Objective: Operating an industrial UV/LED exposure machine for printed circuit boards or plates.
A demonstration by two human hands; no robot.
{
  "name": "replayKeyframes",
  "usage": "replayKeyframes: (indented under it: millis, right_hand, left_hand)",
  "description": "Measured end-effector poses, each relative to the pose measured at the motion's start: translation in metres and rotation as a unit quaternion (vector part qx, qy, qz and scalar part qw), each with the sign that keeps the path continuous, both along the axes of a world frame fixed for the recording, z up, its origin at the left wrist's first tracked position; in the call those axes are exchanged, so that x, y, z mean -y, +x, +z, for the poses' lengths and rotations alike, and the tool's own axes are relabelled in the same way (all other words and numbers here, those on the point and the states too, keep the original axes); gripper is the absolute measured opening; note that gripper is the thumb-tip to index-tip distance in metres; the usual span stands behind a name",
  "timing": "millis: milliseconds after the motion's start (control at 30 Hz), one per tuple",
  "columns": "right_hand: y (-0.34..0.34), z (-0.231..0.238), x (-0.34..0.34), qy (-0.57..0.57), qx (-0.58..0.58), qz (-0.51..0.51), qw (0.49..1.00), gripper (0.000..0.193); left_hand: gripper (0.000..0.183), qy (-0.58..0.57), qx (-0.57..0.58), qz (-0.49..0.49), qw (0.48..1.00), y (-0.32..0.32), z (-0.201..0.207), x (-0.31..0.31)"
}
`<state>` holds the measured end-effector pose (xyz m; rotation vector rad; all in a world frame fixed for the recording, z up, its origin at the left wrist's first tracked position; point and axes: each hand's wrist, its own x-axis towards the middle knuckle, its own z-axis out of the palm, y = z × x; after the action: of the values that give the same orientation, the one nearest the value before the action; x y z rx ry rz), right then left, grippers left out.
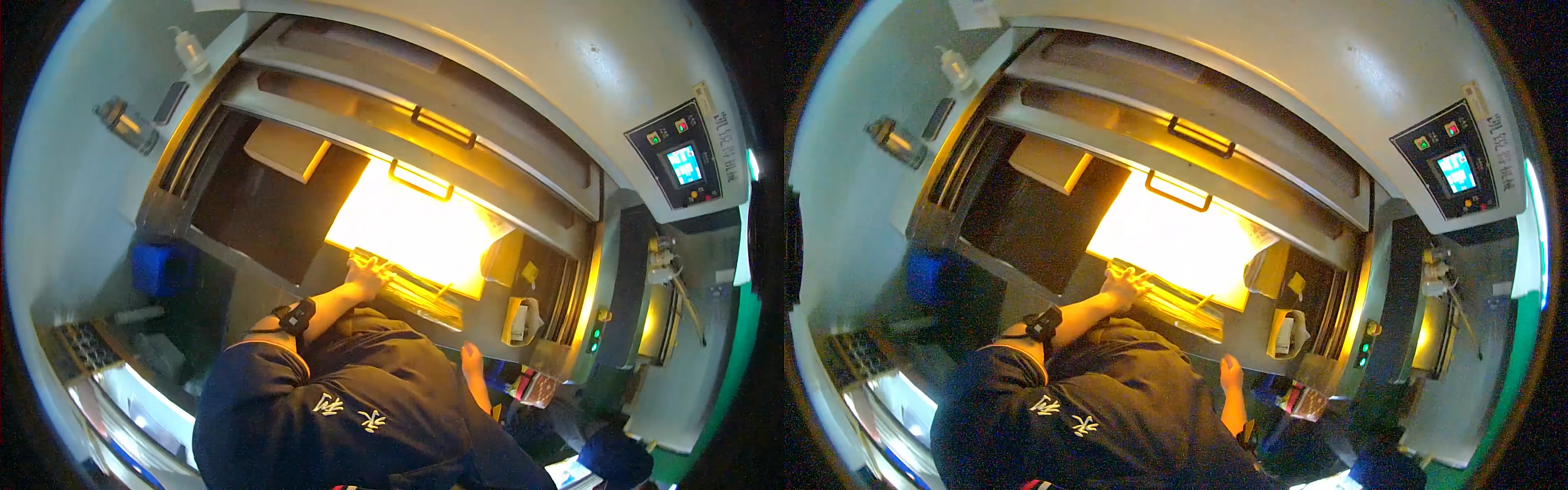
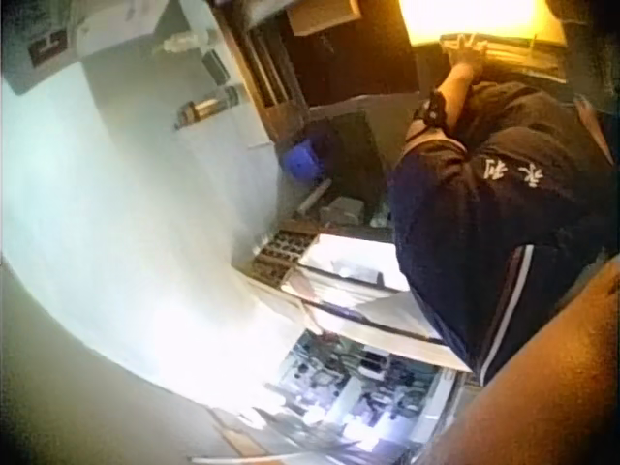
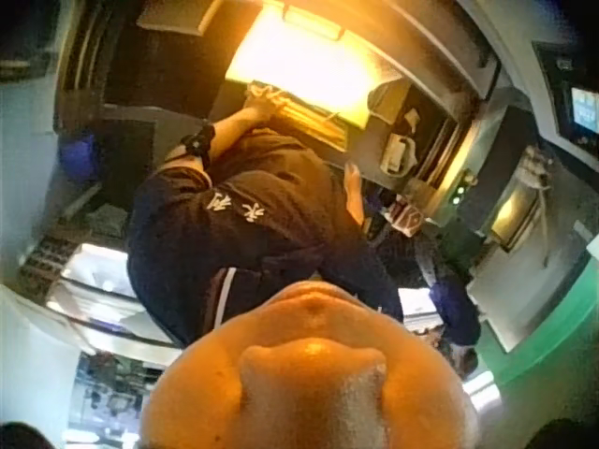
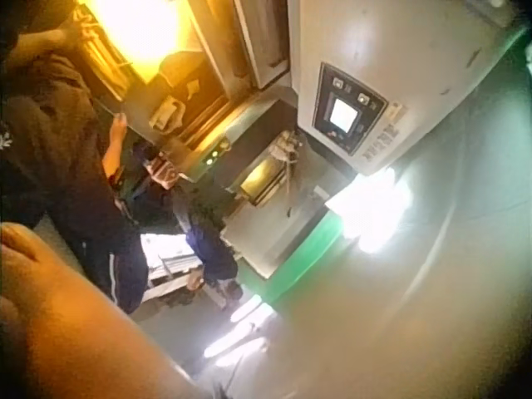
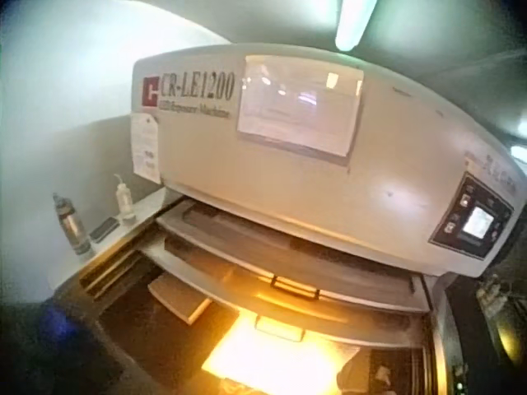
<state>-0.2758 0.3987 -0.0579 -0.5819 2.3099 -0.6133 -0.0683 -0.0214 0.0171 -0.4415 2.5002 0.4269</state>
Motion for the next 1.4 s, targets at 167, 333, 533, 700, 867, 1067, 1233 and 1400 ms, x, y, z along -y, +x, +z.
replayKeyframes:
  millis: [167,333,533,700,867,1067,1233,1400]
  right_hand:
    - [0.017,0.103,0.178,-0.112,-0.023,0.058,0.992,0.035]
    - [0.026,0.178,0.284,-0.139,-0.116,0.219,0.959,0.047]
    - [0.037,0.208,0.305,-0.155,-0.120,0.280,0.940,0.052]
    - [0.050,0.178,0.263,-0.096,-0.091,0.320,0.938,0.054]
    - [0.118,0.182,0.218,-0.081,-0.153,0.343,0.923,0.046]
    - [0.172,0.180,0.149,-0.117,-0.118,0.359,0.919,0.046]
    - [0.189,0.220,0.111,-0.257,-0.109,0.337,0.899,0.044]
    - [0.196,0.223,0.071,-0.519,-0.035,0.194,0.832,0.046]
  left_hand:
    - [0.083,-0.015,0.004,0.042,0.999,0.048,-0.100,0.026]
    - [0.104,-0.082,0.015,0.006,0.997,0.066,-0.125,0.030]
    - [0.090,0.149,0.063,0.178,0.971,0.023,-0.096,0.026]
    - [0.052,0.723,-0.174,0.371,0.556,0.033,-0.001,0.017]
    - [0.031,0.749,-0.270,0.528,0.295,0.085,0.017,-0.035]
    - [0.045,0.615,-0.369,0.696,0.010,0.106,0.079,-0.121]
    - [0.051,0.683,-0.426,0.593,0.004,0.133,0.135,-0.145]
    - [0.044,0.715,-0.465,0.518,0.070,0.124,0.240,-0.144]
